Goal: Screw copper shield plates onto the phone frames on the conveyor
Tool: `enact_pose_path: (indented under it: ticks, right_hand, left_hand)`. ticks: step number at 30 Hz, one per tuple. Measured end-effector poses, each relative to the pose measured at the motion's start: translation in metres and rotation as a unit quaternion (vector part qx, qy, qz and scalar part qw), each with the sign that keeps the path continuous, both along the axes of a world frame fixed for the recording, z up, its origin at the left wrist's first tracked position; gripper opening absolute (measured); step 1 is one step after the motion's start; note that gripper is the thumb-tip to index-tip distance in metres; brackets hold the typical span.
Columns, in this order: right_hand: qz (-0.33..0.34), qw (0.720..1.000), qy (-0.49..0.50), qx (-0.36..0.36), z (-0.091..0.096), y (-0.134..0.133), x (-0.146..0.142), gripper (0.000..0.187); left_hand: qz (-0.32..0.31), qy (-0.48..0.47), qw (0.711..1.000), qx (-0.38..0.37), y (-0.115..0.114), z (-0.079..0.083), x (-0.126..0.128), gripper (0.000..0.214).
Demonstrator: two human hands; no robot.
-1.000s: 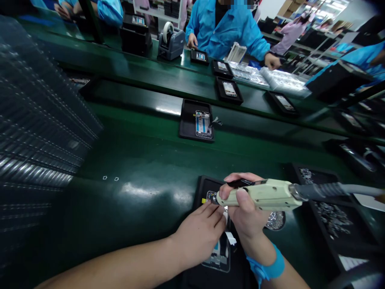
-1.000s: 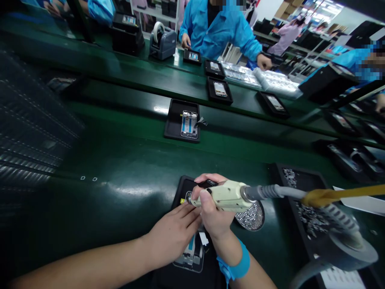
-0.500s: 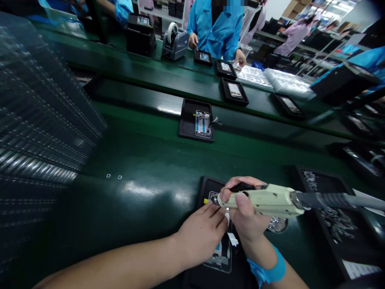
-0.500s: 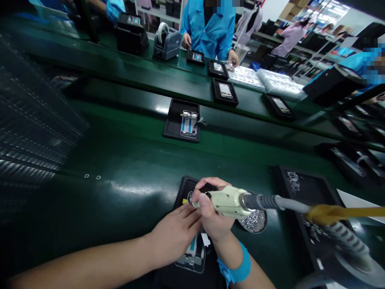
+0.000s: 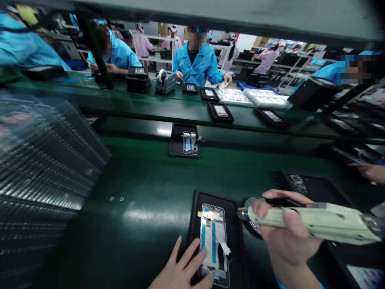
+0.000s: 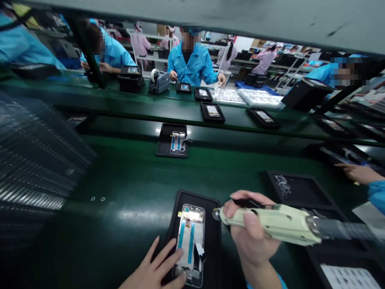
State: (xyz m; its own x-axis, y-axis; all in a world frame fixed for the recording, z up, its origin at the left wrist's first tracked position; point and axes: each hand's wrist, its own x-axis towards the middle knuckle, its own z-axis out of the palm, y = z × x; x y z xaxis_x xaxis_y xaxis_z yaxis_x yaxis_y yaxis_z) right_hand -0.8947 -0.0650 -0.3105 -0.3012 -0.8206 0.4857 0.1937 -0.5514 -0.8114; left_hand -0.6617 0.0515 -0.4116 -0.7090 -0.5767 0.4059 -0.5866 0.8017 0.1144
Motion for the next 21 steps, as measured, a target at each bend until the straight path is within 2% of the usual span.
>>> enact_pose_path:
  ticks: [2, 4, 7, 11, 14, 16, 18, 21]
  right_hand:
    - [-0.022, 1.0, -0.017, -0.001, 0.001, 0.003, -0.013, 0.024]
    - [-0.035, 0.999, -0.034, 0.008, -0.003, 0.004, -0.019, 0.024]
    - [-0.036, 0.998, -0.044, 0.028, -0.013, 0.003, -0.018, 0.022]
    - [-0.028, 0.998, -0.035, 0.045, -0.021, 0.002, -0.012, 0.023]
    - [-0.029, 0.997, -0.029, 0.059, -0.028, 0.002, -0.013, 0.024]
    - [-0.033, 0.996, -0.026, 0.075, -0.033, 0.002, -0.017, 0.027]
    - [-0.038, 0.995, -0.022, 0.09, -0.039, 0.002, -0.021, 0.03]
    - [-0.045, 0.994, -0.019, 0.097, -0.042, 0.003, -0.024, 0.032]
  left_hand:
    - [-0.008, -0.056, 0.998, 0.017, 0.0, -0.005, 0.012, 0.058]
    - [0.001, -0.079, 0.994, 0.078, -0.023, -0.001, 0.018, 0.069]
    - [0.051, -0.063, 0.987, 0.138, -0.092, 0.013, 0.009, 0.057]
    - [0.1, -0.043, 0.988, 0.106, -0.201, 0.024, -0.033, 0.045]
    - [0.15, -0.029, 0.986, 0.074, -0.255, 0.029, -0.065, 0.042]
    - [0.18, -0.016, 0.982, 0.052, -0.27, 0.035, -0.076, 0.037]
    - [0.196, -0.004, 0.98, 0.034, -0.27, 0.041, -0.072, 0.032]
    - [0.232, 0.015, 0.973, 0.016, -0.26, 0.046, -0.038, 0.027]
